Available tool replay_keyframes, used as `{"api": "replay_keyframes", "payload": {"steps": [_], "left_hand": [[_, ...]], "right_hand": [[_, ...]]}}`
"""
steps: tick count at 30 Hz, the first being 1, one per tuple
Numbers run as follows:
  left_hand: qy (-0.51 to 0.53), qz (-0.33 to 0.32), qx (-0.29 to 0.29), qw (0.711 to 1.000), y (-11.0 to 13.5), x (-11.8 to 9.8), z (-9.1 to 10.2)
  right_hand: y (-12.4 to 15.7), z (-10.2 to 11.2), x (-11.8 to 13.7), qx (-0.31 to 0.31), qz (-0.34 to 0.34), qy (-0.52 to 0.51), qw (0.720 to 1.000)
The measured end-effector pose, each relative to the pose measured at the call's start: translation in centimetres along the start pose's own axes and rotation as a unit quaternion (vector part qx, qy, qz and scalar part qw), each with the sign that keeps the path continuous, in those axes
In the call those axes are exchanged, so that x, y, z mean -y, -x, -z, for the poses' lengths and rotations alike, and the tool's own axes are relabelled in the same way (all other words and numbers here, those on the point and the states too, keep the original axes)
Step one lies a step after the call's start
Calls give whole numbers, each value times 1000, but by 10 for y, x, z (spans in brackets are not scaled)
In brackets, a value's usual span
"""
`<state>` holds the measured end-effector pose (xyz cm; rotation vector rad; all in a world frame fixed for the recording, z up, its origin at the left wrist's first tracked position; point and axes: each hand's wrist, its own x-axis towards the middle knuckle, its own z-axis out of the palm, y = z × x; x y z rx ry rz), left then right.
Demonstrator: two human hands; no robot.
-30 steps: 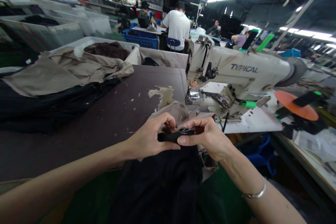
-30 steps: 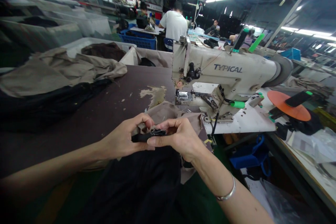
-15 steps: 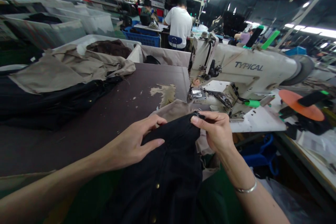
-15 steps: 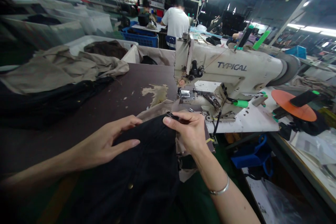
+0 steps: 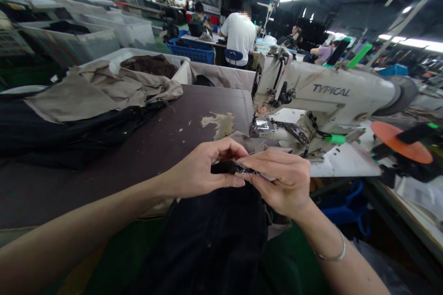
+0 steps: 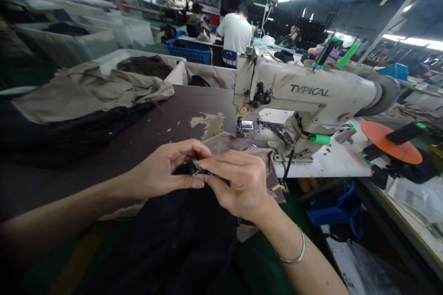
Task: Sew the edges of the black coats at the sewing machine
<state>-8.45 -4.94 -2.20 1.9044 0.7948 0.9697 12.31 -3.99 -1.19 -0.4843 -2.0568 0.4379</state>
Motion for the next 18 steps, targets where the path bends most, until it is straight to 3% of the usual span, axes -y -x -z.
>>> {"api": "replay_keyframes", "payload": {"steps": [4, 8, 11, 14, 18], "left_hand": [[37, 28, -70, 996, -2, 13, -10], [-4, 32, -160, 987, 5, 19, -22], [-36, 16, -184, 982, 7, 17, -26], [-25, -13, -157, 987, 5, 15, -22], [-89, -31, -49, 994, 6, 13, -9]], "right_hand": [[6, -6, -3, -54, -58, 8, 997], [2, -11, -13, -74, -188, -109, 973], [-2, -11, -19, -63, -236, -169, 955], [-1, -7, -20, -71, -210, -136, 965], [11, -1, -15, -38, -83, -115, 989]]}}
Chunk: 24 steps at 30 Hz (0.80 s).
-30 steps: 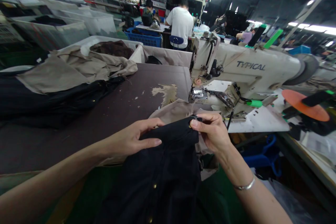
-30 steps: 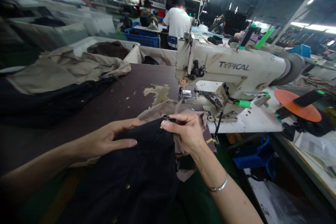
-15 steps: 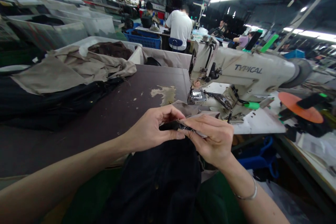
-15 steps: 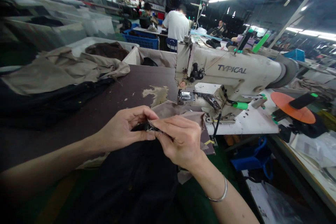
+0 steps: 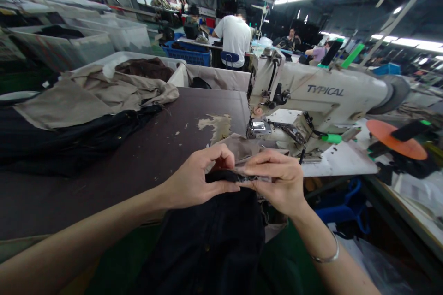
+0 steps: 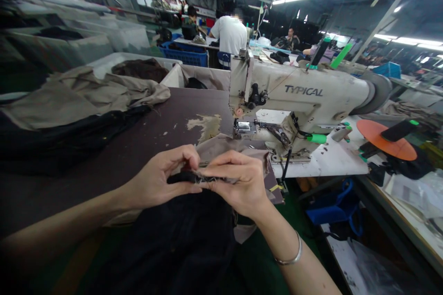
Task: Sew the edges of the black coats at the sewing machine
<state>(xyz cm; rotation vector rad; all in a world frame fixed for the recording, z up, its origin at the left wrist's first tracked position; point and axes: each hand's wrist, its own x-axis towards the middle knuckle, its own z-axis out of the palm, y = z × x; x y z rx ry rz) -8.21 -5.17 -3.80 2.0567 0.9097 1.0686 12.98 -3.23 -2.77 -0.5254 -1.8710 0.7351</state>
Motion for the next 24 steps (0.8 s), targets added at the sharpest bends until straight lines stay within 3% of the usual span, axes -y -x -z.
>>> {"api": "replay_keyframes", "payload": {"steps": [3, 8, 13, 17, 24], "left_hand": [[-74, -26, 55, 995, 6, 0, 7], [-107, -69, 61, 990, 15, 2, 6], [-149, -50, 75, 985, 16, 5, 5], [-141, -30, 86, 986, 15, 0, 8], [-73, -70, 105, 989, 12, -5, 10]], "right_hand": [[12, 1, 4, 34, 57, 1, 998], [22, -1, 11, 73, 102, 40, 991], [25, -1, 16, 82, 109, 88, 987], [28, -1, 18, 70, 101, 116, 986], [26, -2, 17, 64, 97, 106, 988]]}}
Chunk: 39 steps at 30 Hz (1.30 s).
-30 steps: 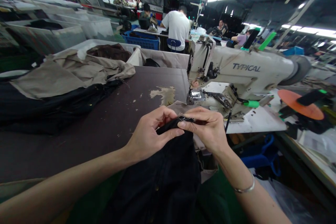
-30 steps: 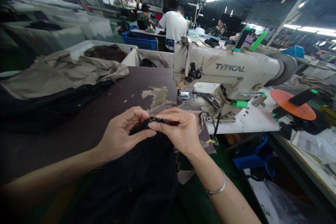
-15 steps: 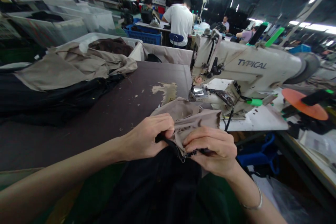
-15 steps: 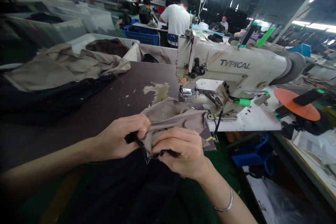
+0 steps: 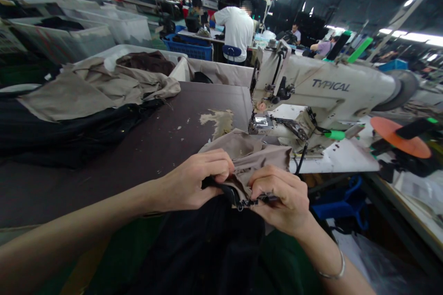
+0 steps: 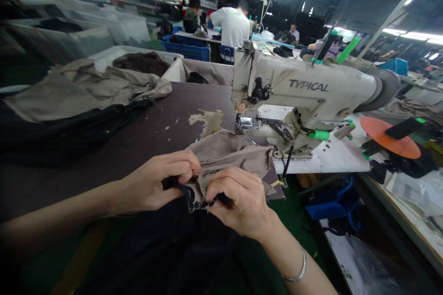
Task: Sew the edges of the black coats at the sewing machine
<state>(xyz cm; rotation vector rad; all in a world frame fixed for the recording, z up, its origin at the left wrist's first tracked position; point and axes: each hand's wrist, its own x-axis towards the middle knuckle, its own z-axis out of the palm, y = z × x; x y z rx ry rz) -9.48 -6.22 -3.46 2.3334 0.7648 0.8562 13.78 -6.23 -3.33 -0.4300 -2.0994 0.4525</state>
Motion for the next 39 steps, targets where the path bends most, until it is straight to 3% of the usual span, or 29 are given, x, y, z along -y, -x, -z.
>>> {"api": "replay_keyframes", "payload": {"steps": [3, 8, 11, 14, 18, 21, 24, 31, 35, 39], "left_hand": [[4, -28, -7, 1000, 1, 1, 1], [31, 24, 54, 998, -3, -9, 15], [1, -17, 64, 998, -8, -15, 21], [-19, -34, 53, 998, -7, -15, 19], [-28, 7, 24, 999, -2, -12, 13], [-24, 30, 33, 999, -1, -12, 12], [-35, 14, 30, 999, -2, -13, 13], [-18, -19, -42, 999, 2, -6, 4], [22, 30, -50, 998, 4, -3, 0], [42, 110, -17, 993, -2, -7, 3]], "right_hand": [[-1, 0, -2, -5, -3, -6, 1000], [-1, 0, -6, 6, -4, -39, 999], [-1, -1, -8, 6, -1, -48, 999], [0, -2, -10, 3, -10, -50, 999], [0, -1, -10, -11, -13, -38, 999], [-1, -1, -10, -9, -10, -38, 999], [-3, -1, -10, -1, -19, -49, 999], [-2, -5, -11, 0, -56, -76, 996], [-6, -6, -9, -43, -79, -41, 995], [-15, -8, -6, -66, -88, -1, 994]]}}
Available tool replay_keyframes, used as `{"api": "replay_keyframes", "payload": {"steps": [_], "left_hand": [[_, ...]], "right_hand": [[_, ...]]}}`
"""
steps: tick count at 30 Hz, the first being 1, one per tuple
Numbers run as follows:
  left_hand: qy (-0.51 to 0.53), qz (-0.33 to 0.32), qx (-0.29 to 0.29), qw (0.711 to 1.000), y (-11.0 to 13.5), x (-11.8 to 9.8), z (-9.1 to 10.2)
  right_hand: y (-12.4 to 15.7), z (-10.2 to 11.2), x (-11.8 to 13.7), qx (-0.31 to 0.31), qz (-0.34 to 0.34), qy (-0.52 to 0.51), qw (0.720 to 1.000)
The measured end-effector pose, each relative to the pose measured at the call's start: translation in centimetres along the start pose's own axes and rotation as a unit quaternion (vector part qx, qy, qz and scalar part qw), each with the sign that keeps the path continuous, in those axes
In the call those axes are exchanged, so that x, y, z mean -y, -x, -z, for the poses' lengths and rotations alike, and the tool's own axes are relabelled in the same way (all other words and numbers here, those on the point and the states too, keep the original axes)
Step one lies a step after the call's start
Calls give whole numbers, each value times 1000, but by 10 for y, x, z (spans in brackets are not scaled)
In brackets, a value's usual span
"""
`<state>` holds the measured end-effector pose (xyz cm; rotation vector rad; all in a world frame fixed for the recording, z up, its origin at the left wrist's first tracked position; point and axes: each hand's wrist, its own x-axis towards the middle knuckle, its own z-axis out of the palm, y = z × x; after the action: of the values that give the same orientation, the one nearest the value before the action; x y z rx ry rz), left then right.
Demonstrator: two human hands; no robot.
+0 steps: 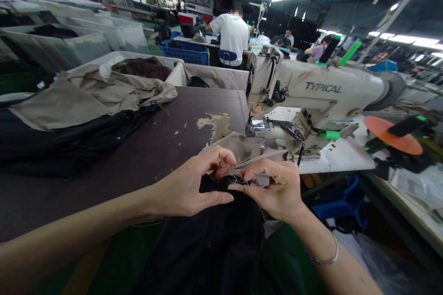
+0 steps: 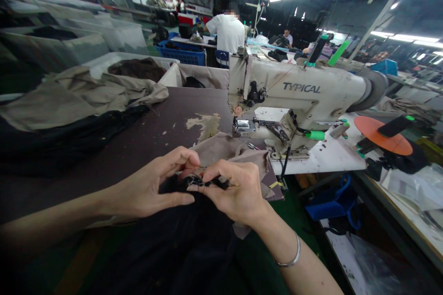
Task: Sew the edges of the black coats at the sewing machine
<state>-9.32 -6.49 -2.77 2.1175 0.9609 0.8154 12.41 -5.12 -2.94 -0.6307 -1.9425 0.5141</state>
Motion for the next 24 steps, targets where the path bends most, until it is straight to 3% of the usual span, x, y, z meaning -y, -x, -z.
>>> {"api": "replay_keyframes", "payload": {"steps": [6, 10, 14, 17, 20, 24], "left_hand": [[-56, -1, -17, 998, -14, -4, 1], [-54, 22, -47, 997, -13, 0, -1], [-19, 2, -52, 998, -10, 8, -2], [37, 20, -49, 998, -9, 15, -2], [76, 34, -52, 995, -10, 21, -4], [55, 38, -59, 996, -13, 21, -5]], "right_hand": [[-7, -7, 6, -28, -20, 20, 999], [-7, -10, 4, -61, -104, -67, 990], [2, -8, -10, 3, -262, -247, 933], [18, -11, -30, 64, -341, -298, 889], [32, -19, -47, 39, -374, -328, 867], [32, -20, -47, 25, -343, -339, 875]]}}
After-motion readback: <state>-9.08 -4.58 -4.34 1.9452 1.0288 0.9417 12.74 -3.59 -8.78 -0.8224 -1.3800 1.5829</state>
